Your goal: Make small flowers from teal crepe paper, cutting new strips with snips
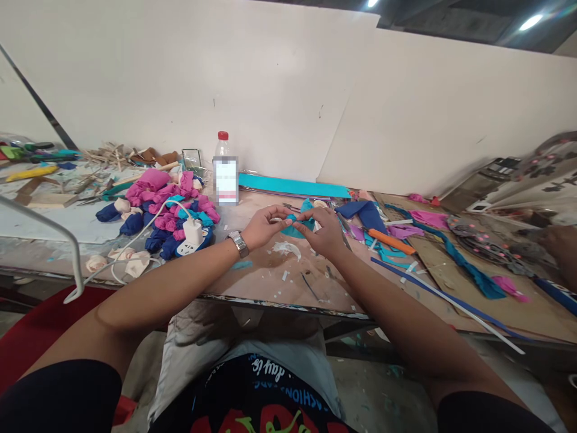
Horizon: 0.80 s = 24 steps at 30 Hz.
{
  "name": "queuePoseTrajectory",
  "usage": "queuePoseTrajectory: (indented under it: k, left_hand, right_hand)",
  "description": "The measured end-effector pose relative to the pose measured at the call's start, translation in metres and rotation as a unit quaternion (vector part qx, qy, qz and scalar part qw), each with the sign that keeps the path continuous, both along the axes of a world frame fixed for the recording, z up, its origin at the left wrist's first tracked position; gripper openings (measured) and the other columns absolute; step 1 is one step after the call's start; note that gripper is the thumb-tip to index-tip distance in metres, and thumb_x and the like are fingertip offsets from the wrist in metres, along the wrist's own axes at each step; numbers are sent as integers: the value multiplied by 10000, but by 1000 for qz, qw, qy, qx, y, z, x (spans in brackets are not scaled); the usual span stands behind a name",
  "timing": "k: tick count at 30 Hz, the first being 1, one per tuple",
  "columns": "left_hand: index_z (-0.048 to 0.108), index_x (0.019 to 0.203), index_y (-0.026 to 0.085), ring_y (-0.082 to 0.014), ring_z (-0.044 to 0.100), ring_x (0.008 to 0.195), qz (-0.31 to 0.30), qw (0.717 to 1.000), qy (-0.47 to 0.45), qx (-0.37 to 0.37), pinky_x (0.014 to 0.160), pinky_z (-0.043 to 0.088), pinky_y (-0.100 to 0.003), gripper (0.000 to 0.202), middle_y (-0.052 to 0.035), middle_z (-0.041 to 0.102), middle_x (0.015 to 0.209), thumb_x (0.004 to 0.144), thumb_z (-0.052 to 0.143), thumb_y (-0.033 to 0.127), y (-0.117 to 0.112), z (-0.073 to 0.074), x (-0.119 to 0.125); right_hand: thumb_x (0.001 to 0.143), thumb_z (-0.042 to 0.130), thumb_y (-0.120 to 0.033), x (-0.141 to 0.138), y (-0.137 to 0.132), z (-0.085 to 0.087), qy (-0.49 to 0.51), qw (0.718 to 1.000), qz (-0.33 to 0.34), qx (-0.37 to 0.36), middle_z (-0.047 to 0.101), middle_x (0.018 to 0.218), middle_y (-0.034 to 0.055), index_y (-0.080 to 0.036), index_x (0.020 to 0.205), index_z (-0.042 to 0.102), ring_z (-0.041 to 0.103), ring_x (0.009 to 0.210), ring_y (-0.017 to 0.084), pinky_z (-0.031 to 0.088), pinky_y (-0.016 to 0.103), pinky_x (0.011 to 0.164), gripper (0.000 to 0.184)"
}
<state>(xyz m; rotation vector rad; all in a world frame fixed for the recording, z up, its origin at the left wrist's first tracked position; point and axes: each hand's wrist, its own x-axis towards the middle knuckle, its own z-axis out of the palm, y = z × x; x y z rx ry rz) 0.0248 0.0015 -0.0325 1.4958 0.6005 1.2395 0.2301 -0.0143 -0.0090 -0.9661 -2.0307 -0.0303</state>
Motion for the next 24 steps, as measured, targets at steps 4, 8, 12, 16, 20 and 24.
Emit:
queuePoseTrajectory:
  k: [4,8,12,16,20,24]
  left_hand:
    - [720,1029,155,-204,678,998,-6,1000,-15,-2,927,507,-372,449,-101,750,1064,764,848,494,-1,1,0]
    - [731,1029,152,-213,684,1000,-21,999,-27,-8,926,509,-381,448,-111,754,1080,763,852,491,-1,2,0]
    - [737,1019,156,-209,695,973,-32,999,-41,-15,924,516,-387,457,-112,761,1078,747,863,501,-2,3,1]
    - [739,1018,160,-211,689,997,-17,999,-40,-8,915,518,-372,447,-115,761,1088,753,858,499,-2,4,1]
    - [726,1030,153,-221,687,1012,-5,1000,-30,-4,911,514,-375,461,-122,758,1102,755,853,500,-2,3,0]
    - [718,1030,154,-208,683,999,-10,1000,-24,9,908,510,-366,452,-118,751,1118,764,845,497,-1,2,1]
  right_hand:
    - [974,614,-471,0,-3,3,-3,1000,17,-5,748,902,46,-236,894,672,664,867,240,408,446,890,255]
    - [962,625,-460,0,-4,5,-7,1000,10,-22,749,898,45,-241,887,670,662,876,246,416,454,901,236]
    - [953,638,-472,0,-3,4,-1,1000,8,-19,750,906,44,-243,885,666,665,881,249,418,459,913,240]
    - [1003,558,-464,1,-4,4,2,999,28,-15,758,933,52,-239,934,684,675,897,247,414,449,881,267]
    - [1016,534,-479,1,-3,3,0,1000,23,-14,760,898,46,-240,897,692,668,860,238,407,448,876,310]
    - [976,599,-471,0,-3,4,-15,999,24,-18,746,849,32,-243,847,674,657,834,233,402,451,894,272]
